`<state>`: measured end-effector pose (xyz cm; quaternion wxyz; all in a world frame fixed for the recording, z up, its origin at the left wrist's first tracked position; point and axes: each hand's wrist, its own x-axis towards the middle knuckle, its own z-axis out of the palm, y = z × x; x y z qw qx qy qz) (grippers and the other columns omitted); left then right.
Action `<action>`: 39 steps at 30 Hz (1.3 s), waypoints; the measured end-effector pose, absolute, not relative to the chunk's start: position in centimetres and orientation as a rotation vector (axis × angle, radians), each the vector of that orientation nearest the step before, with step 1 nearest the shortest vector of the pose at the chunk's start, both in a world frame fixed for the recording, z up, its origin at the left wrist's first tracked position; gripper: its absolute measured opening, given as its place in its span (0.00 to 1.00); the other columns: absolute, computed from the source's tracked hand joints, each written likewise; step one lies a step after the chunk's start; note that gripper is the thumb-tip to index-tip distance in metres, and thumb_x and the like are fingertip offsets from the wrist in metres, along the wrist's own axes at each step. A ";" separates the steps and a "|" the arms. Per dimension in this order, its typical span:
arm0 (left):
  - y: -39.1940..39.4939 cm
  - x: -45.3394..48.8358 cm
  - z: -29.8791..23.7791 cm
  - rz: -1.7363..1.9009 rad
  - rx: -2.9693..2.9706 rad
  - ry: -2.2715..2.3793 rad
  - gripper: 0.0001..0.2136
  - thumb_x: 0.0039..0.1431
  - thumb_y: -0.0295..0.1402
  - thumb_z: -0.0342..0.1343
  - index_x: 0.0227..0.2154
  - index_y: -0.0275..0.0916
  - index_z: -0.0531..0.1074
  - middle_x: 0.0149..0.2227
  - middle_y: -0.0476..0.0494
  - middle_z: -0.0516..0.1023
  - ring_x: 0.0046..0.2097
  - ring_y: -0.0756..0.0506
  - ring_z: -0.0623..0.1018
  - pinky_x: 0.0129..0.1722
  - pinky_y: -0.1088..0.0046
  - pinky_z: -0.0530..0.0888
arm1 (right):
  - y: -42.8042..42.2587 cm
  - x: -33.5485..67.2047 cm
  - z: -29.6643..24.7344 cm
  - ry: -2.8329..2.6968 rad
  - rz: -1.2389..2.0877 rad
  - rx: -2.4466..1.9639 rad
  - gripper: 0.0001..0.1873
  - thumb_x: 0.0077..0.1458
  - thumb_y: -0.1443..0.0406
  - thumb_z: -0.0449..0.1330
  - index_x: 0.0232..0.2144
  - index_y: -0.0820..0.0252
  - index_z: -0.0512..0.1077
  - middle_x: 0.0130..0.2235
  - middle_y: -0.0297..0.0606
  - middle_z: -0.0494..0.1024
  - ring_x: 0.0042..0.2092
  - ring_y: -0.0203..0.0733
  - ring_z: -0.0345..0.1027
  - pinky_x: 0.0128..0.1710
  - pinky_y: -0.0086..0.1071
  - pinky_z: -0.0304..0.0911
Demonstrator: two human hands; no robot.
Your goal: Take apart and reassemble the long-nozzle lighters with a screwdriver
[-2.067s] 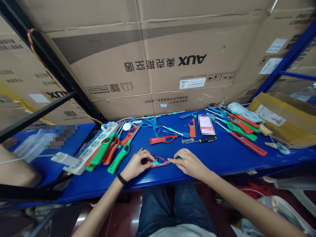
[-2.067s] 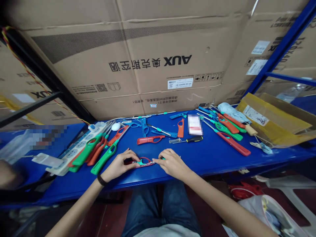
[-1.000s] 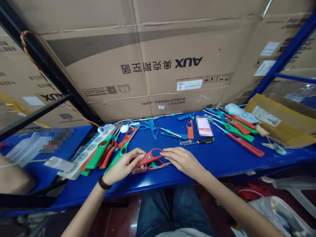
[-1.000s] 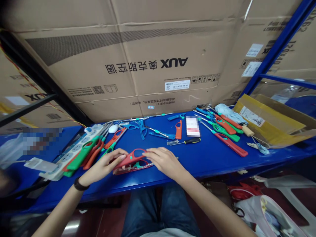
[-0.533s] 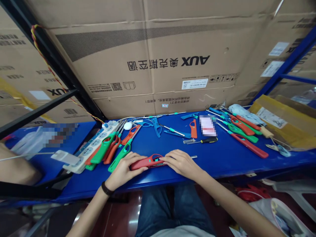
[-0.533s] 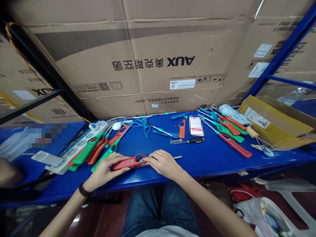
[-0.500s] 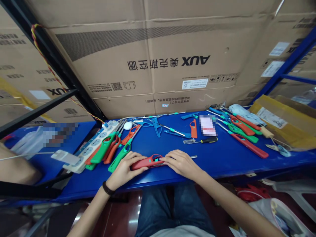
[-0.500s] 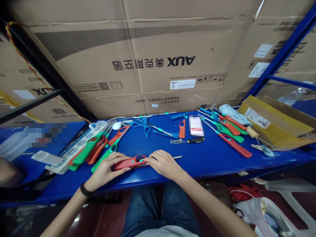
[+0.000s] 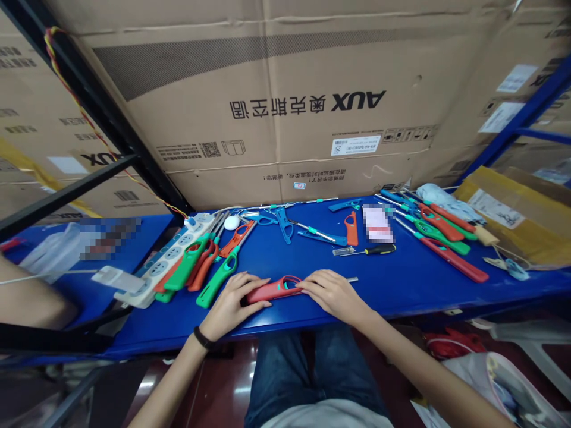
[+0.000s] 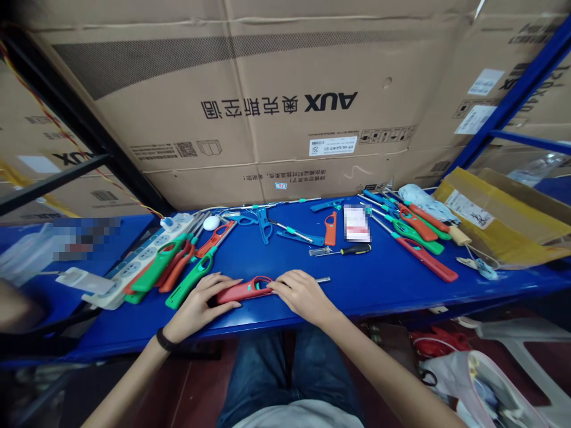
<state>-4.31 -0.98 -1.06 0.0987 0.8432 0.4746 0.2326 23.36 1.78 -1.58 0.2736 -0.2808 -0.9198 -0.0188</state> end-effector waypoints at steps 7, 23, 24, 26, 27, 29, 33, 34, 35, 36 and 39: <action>-1.6 -5.4 -1.2 0.718 2.480 1.477 0.21 0.56 0.49 0.55 0.49 0.44 0.72 0.46 0.43 0.77 0.51 0.40 0.73 0.56 0.54 0.66 | 1.5 23.4 -1.4 -2.471 -0.051 -0.742 0.12 0.64 0.68 0.51 0.44 0.60 0.73 0.39 0.39 0.79 0.40 0.40 0.72 0.43 0.35 0.66; -1.4 -5.5 -1.1 0.728 2.419 1.471 0.20 0.55 0.48 0.56 0.48 0.45 0.73 0.44 0.44 0.78 0.49 0.41 0.74 0.55 0.56 0.67 | 1.3 23.2 -2.1 -2.445 0.029 -0.803 0.12 0.61 0.68 0.54 0.45 0.56 0.74 0.39 0.39 0.79 0.41 0.39 0.72 0.42 0.33 0.67; -1.4 -5.4 -1.0 0.724 2.410 1.467 0.19 0.55 0.47 0.56 0.47 0.45 0.74 0.44 0.44 0.78 0.48 0.41 0.74 0.54 0.57 0.68 | 1.3 23.2 -2.1 -2.440 0.039 -0.806 0.12 0.61 0.68 0.55 0.45 0.56 0.74 0.39 0.39 0.79 0.40 0.39 0.72 0.42 0.34 0.67; -1.4 -5.3 -0.7 0.713 2.384 1.460 0.19 0.56 0.47 0.57 0.47 0.46 0.74 0.44 0.44 0.77 0.48 0.42 0.74 0.51 0.60 0.70 | 1.3 23.1 -2.0 -2.429 0.066 -0.815 0.12 0.61 0.68 0.55 0.44 0.56 0.74 0.39 0.39 0.79 0.40 0.40 0.72 0.42 0.34 0.67; -1.4 -5.3 -0.6 0.707 2.370 1.458 0.19 0.56 0.47 0.57 0.47 0.46 0.74 0.44 0.44 0.77 0.47 0.42 0.74 0.50 0.61 0.71 | 1.3 23.0 -2.0 -2.423 0.086 -0.821 0.12 0.60 0.68 0.55 0.44 0.56 0.74 0.39 0.39 0.79 0.40 0.40 0.72 0.42 0.34 0.68; -1.3 -5.2 -0.4 0.690 2.346 1.452 0.19 0.56 0.47 0.57 0.48 0.46 0.74 0.43 0.44 0.76 0.46 0.43 0.74 0.49 0.63 0.71 | 1.3 22.9 -1.9 -2.415 0.142 -0.841 0.11 0.60 0.68 0.55 0.44 0.56 0.75 0.39 0.39 0.78 0.40 0.40 0.72 0.41 0.34 0.68; -0.9 -5.0 -0.2 0.661 2.306 1.446 0.18 0.55 0.47 0.57 0.46 0.46 0.75 0.42 0.44 0.75 0.45 0.43 0.75 0.48 0.64 0.72 | 1.6 22.8 -1.5 -2.418 0.296 -0.904 0.11 0.60 0.69 0.55 0.43 0.56 0.75 0.38 0.39 0.77 0.40 0.40 0.72 0.41 0.32 0.69; -0.8 -5.0 -0.1 0.652 2.297 1.444 0.18 0.54 0.47 0.58 0.46 0.46 0.75 0.42 0.44 0.75 0.44 0.43 0.75 0.47 0.64 0.72 | 1.8 22.8 -1.4 -2.419 0.337 -0.917 0.11 0.60 0.69 0.56 0.43 0.56 0.75 0.38 0.39 0.77 0.40 0.39 0.72 0.41 0.32 0.69; -0.7 -5.0 0.0 0.640 2.288 1.439 0.18 0.54 0.47 0.58 0.45 0.45 0.75 0.42 0.44 0.75 0.44 0.43 0.75 0.47 0.63 0.72 | 1.9 22.8 -1.2 -2.423 0.377 -0.925 0.11 0.59 0.69 0.57 0.43 0.56 0.75 0.38 0.38 0.76 0.40 0.39 0.72 0.41 0.31 0.69; -0.5 -5.0 0.1 0.627 2.282 1.431 0.18 0.54 0.47 0.58 0.45 0.45 0.76 0.42 0.43 0.75 0.44 0.43 0.75 0.47 0.63 0.72 | 2.1 22.8 -1.0 -2.429 0.413 -0.930 0.11 0.59 0.68 0.57 0.43 0.56 0.76 0.38 0.38 0.76 0.39 0.38 0.72 0.41 0.30 0.69; -0.3 -4.9 0.5 0.598 2.275 1.403 0.17 0.52 0.46 0.60 0.43 0.44 0.76 0.41 0.43 0.75 0.43 0.43 0.75 0.46 0.64 0.72 | 2.5 23.0 -0.7 -2.461 0.427 -0.945 0.10 0.58 0.66 0.58 0.41 0.53 0.77 0.39 0.37 0.76 0.40 0.38 0.71 0.40 0.31 0.68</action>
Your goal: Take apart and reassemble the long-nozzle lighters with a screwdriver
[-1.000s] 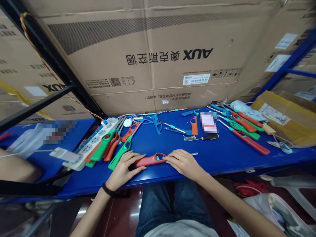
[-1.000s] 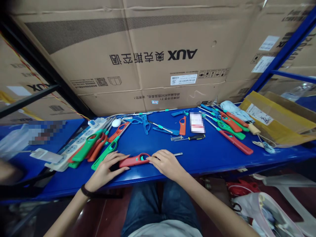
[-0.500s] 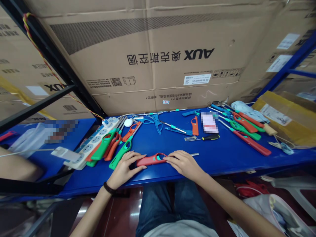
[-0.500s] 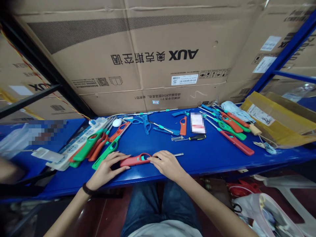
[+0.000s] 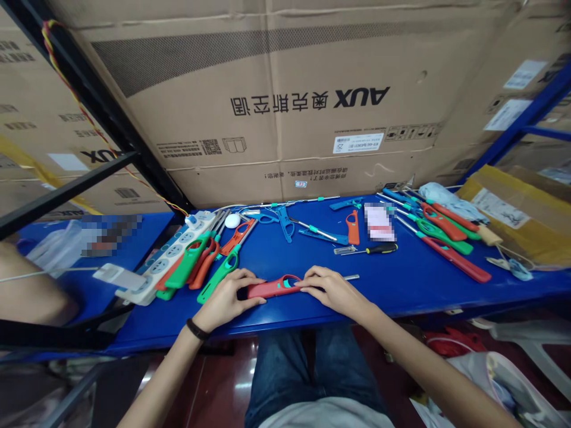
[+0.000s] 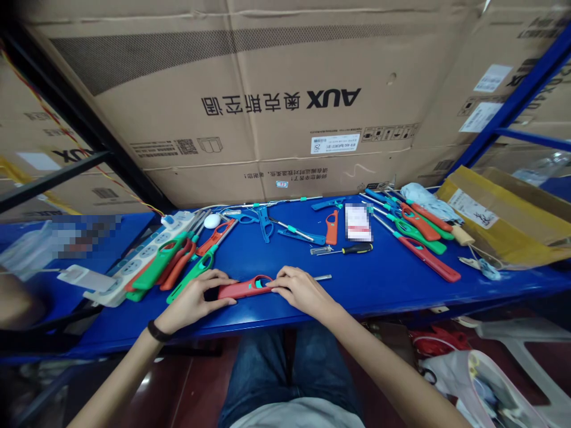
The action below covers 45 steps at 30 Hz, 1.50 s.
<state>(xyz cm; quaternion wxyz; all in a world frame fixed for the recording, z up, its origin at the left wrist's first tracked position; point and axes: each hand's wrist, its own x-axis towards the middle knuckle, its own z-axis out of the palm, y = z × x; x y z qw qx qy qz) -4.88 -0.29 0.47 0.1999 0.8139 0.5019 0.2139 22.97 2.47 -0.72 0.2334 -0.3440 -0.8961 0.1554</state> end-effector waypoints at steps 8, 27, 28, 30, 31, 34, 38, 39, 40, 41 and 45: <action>0.1 -5.0 0.6 0.569 2.300 1.396 0.20 0.51 0.47 0.60 0.45 0.45 0.76 0.39 0.44 0.74 0.41 0.43 0.75 0.44 0.67 0.72 | 2.2 22.9 -1.8 -2.407 0.275 -0.895 0.07 0.57 0.66 0.60 0.36 0.55 0.79 0.33 0.36 0.76 0.37 0.39 0.69 0.46 0.38 0.64; -0.5 -3.8 -1.5 0.468 3.412 1.155 0.15 0.68 0.33 0.40 0.43 0.30 0.69 0.32 0.41 0.76 0.33 0.44 0.77 0.35 0.67 0.74 | 2.0 23.3 -2.7 -2.458 -0.124 -0.710 0.13 0.63 0.67 0.50 0.46 0.65 0.71 0.37 0.44 0.76 0.43 0.45 0.70 0.49 0.41 0.67; -0.4 -3.7 -1.4 0.477 3.420 1.155 0.15 0.68 0.33 0.40 0.42 0.30 0.69 0.31 0.42 0.76 0.33 0.44 0.77 0.35 0.68 0.74 | 2.1 23.4 -2.7 -2.460 -0.124 -0.698 0.13 0.63 0.67 0.50 0.46 0.66 0.71 0.37 0.43 0.76 0.43 0.45 0.71 0.50 0.41 0.67; -0.3 -3.6 -1.2 0.508 3.416 1.145 0.15 0.68 0.34 0.39 0.39 0.31 0.69 0.30 0.43 0.75 0.31 0.46 0.77 0.33 0.70 0.73 | 2.2 23.6 -2.5 -2.470 -0.123 -0.675 0.13 0.63 0.67 0.50 0.45 0.66 0.71 0.36 0.43 0.77 0.41 0.43 0.71 0.50 0.40 0.67; -0.3 -3.5 -1.1 0.523 3.406 1.136 0.15 0.68 0.34 0.39 0.38 0.32 0.69 0.29 0.44 0.75 0.30 0.46 0.77 0.32 0.71 0.73 | 2.2 23.6 -2.4 -2.476 -0.125 -0.672 0.12 0.63 0.67 0.50 0.45 0.66 0.71 0.36 0.42 0.77 0.40 0.43 0.71 0.50 0.40 0.67; -0.4 -2.9 -0.6 0.543 3.360 1.101 0.15 0.68 0.36 0.40 0.33 0.34 0.69 0.26 0.46 0.73 0.28 0.47 0.75 0.29 0.73 0.72 | 2.5 23.6 -1.8 -2.469 -0.150 -0.693 0.12 0.63 0.64 0.52 0.43 0.65 0.72 0.38 0.43 0.78 0.41 0.44 0.72 0.48 0.41 0.68; -0.5 -1.5 0.3 0.554 3.309 1.093 0.14 0.67 0.36 0.43 0.30 0.36 0.67 0.24 0.48 0.71 0.26 0.48 0.74 0.25 0.74 0.69 | 2.6 23.0 -0.8 -2.427 -0.158 -0.615 0.12 0.63 0.64 0.53 0.45 0.63 0.71 0.42 0.42 0.79 0.43 0.42 0.73 0.47 0.38 0.68; -0.5 -1.3 0.5 0.554 3.306 1.099 0.14 0.67 0.36 0.43 0.30 0.35 0.67 0.24 0.48 0.71 0.26 0.48 0.73 0.25 0.74 0.68 | 2.6 22.9 -0.7 -2.420 -0.152 -0.592 0.12 0.63 0.65 0.53 0.47 0.63 0.70 0.42 0.41 0.79 0.43 0.41 0.73 0.46 0.36 0.68; -0.5 -1.1 0.7 0.552 3.304 1.105 0.14 0.67 0.36 0.43 0.30 0.35 0.67 0.25 0.48 0.71 0.26 0.48 0.73 0.25 0.74 0.68 | 2.6 22.8 -0.5 -2.414 -0.146 -0.578 0.12 0.63 0.66 0.53 0.47 0.63 0.70 0.42 0.41 0.80 0.43 0.40 0.74 0.45 0.35 0.69; -0.5 -1.0 1.0 0.547 3.302 1.109 0.14 0.67 0.36 0.43 0.30 0.35 0.68 0.25 0.48 0.71 0.26 0.48 0.74 0.25 0.74 0.68 | 2.6 22.7 -0.4 -2.409 -0.146 -0.569 0.12 0.63 0.66 0.53 0.47 0.64 0.70 0.41 0.41 0.80 0.42 0.41 0.74 0.43 0.34 0.69; -0.5 -0.7 1.7 0.493 3.253 1.107 0.15 0.68 0.37 0.40 0.33 0.35 0.68 0.26 0.47 0.72 0.27 0.48 0.74 0.26 0.74 0.68 | 2.4 22.9 -0.2 -2.393 -0.155 -0.525 0.12 0.63 0.66 0.53 0.44 0.66 0.71 0.38 0.41 0.81 0.38 0.41 0.75 0.38 0.33 0.70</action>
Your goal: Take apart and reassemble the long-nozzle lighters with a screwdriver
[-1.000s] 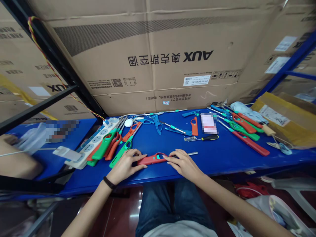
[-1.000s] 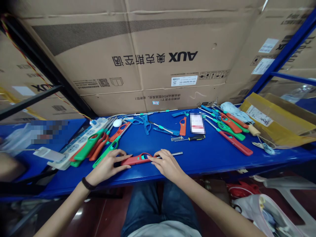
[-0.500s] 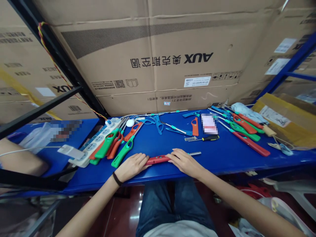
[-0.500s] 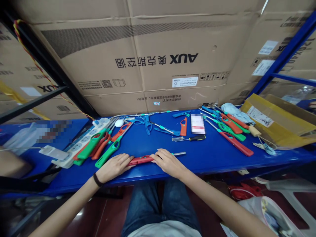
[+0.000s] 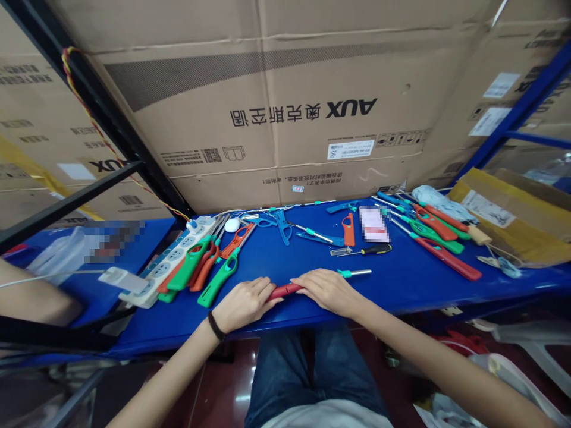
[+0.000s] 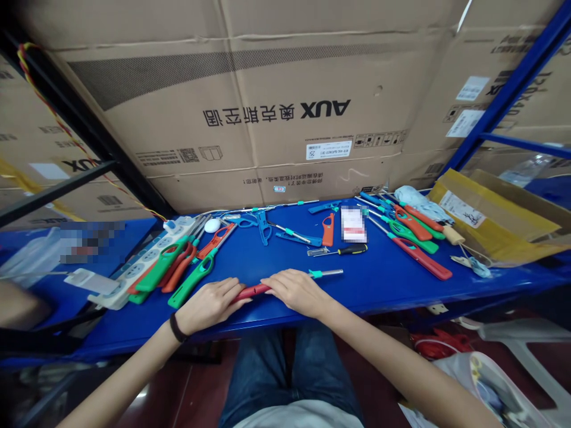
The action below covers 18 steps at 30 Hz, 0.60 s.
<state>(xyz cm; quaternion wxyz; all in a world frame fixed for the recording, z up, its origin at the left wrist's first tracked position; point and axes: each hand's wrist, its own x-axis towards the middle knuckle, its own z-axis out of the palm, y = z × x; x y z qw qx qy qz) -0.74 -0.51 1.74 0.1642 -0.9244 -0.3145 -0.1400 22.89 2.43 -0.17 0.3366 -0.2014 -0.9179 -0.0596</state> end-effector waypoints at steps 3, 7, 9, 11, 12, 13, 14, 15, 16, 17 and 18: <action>-0.7 -0.6 2.3 -0.388 -2.680 -0.919 0.15 0.68 0.38 0.40 0.35 0.35 0.69 0.27 0.46 0.73 0.28 0.48 0.75 0.26 0.74 0.69 | 2.3 23.1 0.0 -2.391 -0.141 -0.487 0.11 0.63 0.65 0.53 0.43 0.66 0.71 0.37 0.40 0.81 0.36 0.40 0.75 0.37 0.32 0.69; -1.0 -0.4 2.5 -0.428 -2.661 -0.935 0.17 0.68 0.41 0.40 0.30 0.36 0.68 0.23 0.48 0.74 0.24 0.49 0.75 0.23 0.75 0.66 | 2.2 23.2 0.7 -2.388 -0.105 -0.464 0.11 0.64 0.64 0.52 0.42 0.65 0.71 0.37 0.40 0.81 0.37 0.39 0.75 0.38 0.32 0.67; -1.1 -0.1 2.4 -0.459 -2.638 -0.947 0.19 0.68 0.42 0.40 0.26 0.37 0.67 0.19 0.49 0.72 0.21 0.49 0.74 0.20 0.76 0.64 | 2.1 23.0 1.0 -2.421 -0.091 -0.483 0.12 0.64 0.63 0.51 0.42 0.64 0.71 0.38 0.39 0.81 0.37 0.38 0.74 0.37 0.31 0.66; -1.2 0.3 2.2 -0.510 -2.623 -0.965 0.21 0.67 0.42 0.40 0.24 0.37 0.67 0.17 0.50 0.71 0.18 0.49 0.73 0.18 0.76 0.61 | 2.1 22.7 1.3 -2.436 -0.131 -0.541 0.14 0.65 0.61 0.50 0.39 0.64 0.72 0.35 0.38 0.80 0.34 0.38 0.73 0.35 0.31 0.63; -1.2 0.6 2.2 -0.550 -2.625 -0.979 0.21 0.67 0.42 0.41 0.23 0.37 0.67 0.16 0.50 0.71 0.18 0.50 0.73 0.17 0.76 0.61 | 2.2 22.6 1.4 -2.418 -0.183 -0.583 0.15 0.65 0.61 0.49 0.35 0.64 0.72 0.31 0.37 0.80 0.31 0.37 0.72 0.32 0.30 0.61; -1.2 0.9 2.2 -0.608 -2.629 -1.001 0.21 0.67 0.43 0.42 0.23 0.37 0.68 0.16 0.50 0.72 0.17 0.50 0.73 0.17 0.76 0.60 | 2.3 22.4 1.4 -2.379 -0.252 -0.624 0.17 0.65 0.61 0.49 0.31 0.63 0.72 0.27 0.35 0.78 0.28 0.36 0.70 0.29 0.30 0.59; -1.3 1.3 2.3 -0.686 -2.636 -1.040 0.20 0.66 0.44 0.44 0.24 0.36 0.69 0.16 0.50 0.73 0.17 0.50 0.73 0.17 0.76 0.61 | 2.4 22.3 1.4 -2.322 -0.330 -0.655 0.18 0.65 0.62 0.48 0.26 0.62 0.71 0.22 0.34 0.75 0.25 0.35 0.68 0.27 0.30 0.56; -1.4 1.7 2.5 -0.783 -2.644 -1.104 0.19 0.64 0.45 0.47 0.25 0.36 0.71 0.17 0.50 0.74 0.17 0.51 0.73 0.17 0.77 0.62 | 2.6 22.2 1.4 -2.257 -0.405 -0.667 0.20 0.65 0.63 0.48 0.23 0.62 0.69 0.19 0.32 0.72 0.22 0.34 0.65 0.25 0.30 0.53; -1.6 2.0 2.7 -0.894 -2.651 -1.193 0.17 0.62 0.45 0.50 0.28 0.37 0.73 0.19 0.50 0.76 0.18 0.51 0.74 0.18 0.78 0.63 | 2.8 22.2 1.5 -2.196 -0.465 -0.663 0.22 0.66 0.64 0.47 0.20 0.61 0.68 0.17 0.31 0.70 0.20 0.33 0.62 0.23 0.31 0.50; -1.8 2.3 3.0 -1.004 -2.661 -1.291 0.16 0.60 0.46 0.52 0.31 0.37 0.74 0.21 0.51 0.77 0.19 0.52 0.74 0.20 0.79 0.65 | 3.1 22.4 1.5 -2.144 -0.505 -0.649 0.23 0.66 0.65 0.47 0.19 0.61 0.67 0.16 0.31 0.68 0.19 0.33 0.60 0.23 0.31 0.49; -2.1 2.6 3.3 -1.103 -2.671 -1.385 0.14 0.59 0.45 0.54 0.34 0.38 0.75 0.23 0.51 0.79 0.20 0.52 0.75 0.21 0.81 0.67 | 3.3 22.5 1.6 -2.107 -0.528 -0.628 0.24 0.66 0.65 0.46 0.18 0.61 0.66 0.15 0.31 0.68 0.19 0.32 0.59 0.23 0.31 0.48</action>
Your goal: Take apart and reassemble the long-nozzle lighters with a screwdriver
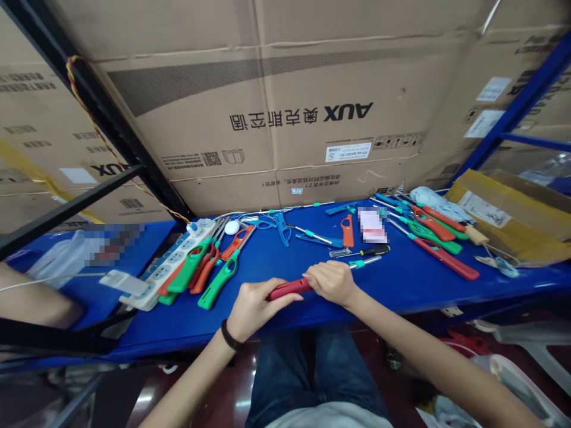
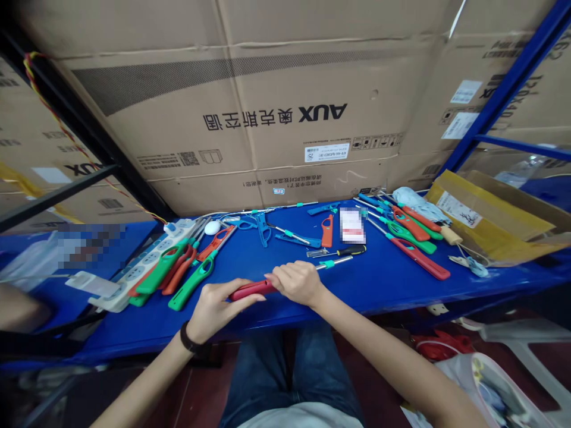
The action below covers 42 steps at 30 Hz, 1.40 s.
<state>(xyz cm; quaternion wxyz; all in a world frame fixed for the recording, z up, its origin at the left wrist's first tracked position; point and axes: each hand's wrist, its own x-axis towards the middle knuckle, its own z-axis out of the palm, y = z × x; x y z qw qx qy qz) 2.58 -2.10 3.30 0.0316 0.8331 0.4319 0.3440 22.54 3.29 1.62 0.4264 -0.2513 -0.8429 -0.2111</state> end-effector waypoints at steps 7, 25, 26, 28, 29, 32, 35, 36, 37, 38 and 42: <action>-4.0 4.1 4.4 1.218 2.327 1.386 0.08 0.59 0.37 0.56 0.37 0.39 0.76 0.28 0.50 0.81 0.23 0.53 0.76 0.27 0.82 0.72 | 4.4 23.7 2.6 -2.063 -0.516 -0.506 0.24 0.63 0.70 0.41 0.17 0.60 0.65 0.14 0.31 0.66 0.17 0.32 0.55 0.22 0.31 0.46; -6.2 6.6 6.1 1.359 2.309 1.304 0.04 0.61 0.28 0.54 0.39 0.38 0.69 0.33 0.45 0.77 0.34 0.48 0.75 0.34 0.73 0.72 | 3.0 24.7 2.8 -1.895 -0.193 -0.560 0.26 0.63 0.70 0.38 0.18 0.59 0.66 0.16 0.34 0.70 0.18 0.34 0.59 0.23 0.31 0.53; -6.2 6.8 6.1 1.368 2.337 1.306 0.04 0.60 0.28 0.54 0.38 0.38 0.69 0.32 0.45 0.76 0.33 0.48 0.75 0.34 0.73 0.71 | 2.9 24.5 2.5 -1.882 -0.154 -0.587 0.26 0.63 0.70 0.38 0.17 0.59 0.66 0.17 0.35 0.71 0.18 0.34 0.59 0.23 0.31 0.54; -6.0 7.0 6.3 1.393 2.372 1.299 0.04 0.60 0.28 0.54 0.38 0.38 0.68 0.31 0.45 0.76 0.32 0.47 0.74 0.33 0.73 0.70 | 2.7 24.1 2.2 -1.844 -0.105 -0.649 0.27 0.63 0.68 0.37 0.16 0.59 0.65 0.17 0.35 0.70 0.19 0.34 0.59 0.23 0.31 0.54; -5.9 7.1 6.3 1.410 2.377 1.297 0.04 0.59 0.28 0.55 0.38 0.38 0.68 0.31 0.45 0.76 0.32 0.47 0.74 0.32 0.73 0.70 | 2.7 23.9 2.0 -1.816 -0.091 -0.685 0.27 0.64 0.68 0.37 0.16 0.58 0.64 0.16 0.35 0.70 0.19 0.34 0.58 0.23 0.31 0.54; -5.7 7.5 6.4 1.458 2.372 1.315 0.04 0.58 0.28 0.56 0.37 0.38 0.69 0.30 0.46 0.75 0.30 0.48 0.73 0.31 0.73 0.70 | 2.6 23.5 1.9 -1.722 -0.047 -0.781 0.28 0.64 0.66 0.37 0.14 0.57 0.61 0.15 0.35 0.67 0.19 0.35 0.57 0.24 0.32 0.53; -5.6 7.9 6.5 1.558 2.333 1.296 0.03 0.56 0.28 0.58 0.32 0.38 0.69 0.26 0.48 0.74 0.28 0.49 0.72 0.31 0.73 0.71 | 2.5 23.1 2.0 -1.692 0.029 -0.800 0.28 0.64 0.66 0.36 0.13 0.57 0.59 0.14 0.35 0.64 0.18 0.35 0.55 0.23 0.33 0.53; -5.6 7.9 6.6 1.590 2.309 1.264 0.03 0.56 0.28 0.58 0.31 0.39 0.69 0.25 0.49 0.73 0.28 0.49 0.72 0.33 0.72 0.72 | 2.4 22.9 2.1 -1.691 0.050 -0.796 0.28 0.64 0.67 0.36 0.13 0.57 0.58 0.14 0.34 0.64 0.17 0.35 0.55 0.23 0.33 0.53; -5.6 7.9 6.6 1.613 2.285 1.225 0.03 0.56 0.29 0.58 0.31 0.39 0.69 0.25 0.49 0.73 0.29 0.49 0.73 0.36 0.71 0.73 | 2.3 22.7 2.1 -1.691 0.067 -0.793 0.28 0.64 0.68 0.36 0.13 0.56 0.58 0.14 0.34 0.63 0.17 0.34 0.55 0.22 0.32 0.53; -5.6 7.9 6.6 1.621 2.266 1.192 0.03 0.57 0.31 0.58 0.32 0.39 0.70 0.27 0.48 0.75 0.31 0.48 0.74 0.39 0.68 0.74 | 2.2 22.5 2.2 -1.688 0.078 -0.792 0.28 0.63 0.69 0.36 0.13 0.56 0.57 0.13 0.33 0.63 0.16 0.34 0.54 0.22 0.32 0.53; -5.8 8.0 6.2 1.545 2.240 1.143 0.15 0.63 0.40 0.50 0.47 0.39 0.70 0.45 0.37 0.76 0.47 0.42 0.75 0.49 0.59 0.71 | 1.7 21.7 2.2 -1.649 0.061 -0.797 0.27 0.63 0.70 0.36 0.14 0.56 0.56 0.14 0.34 0.62 0.16 0.35 0.55 0.21 0.33 0.54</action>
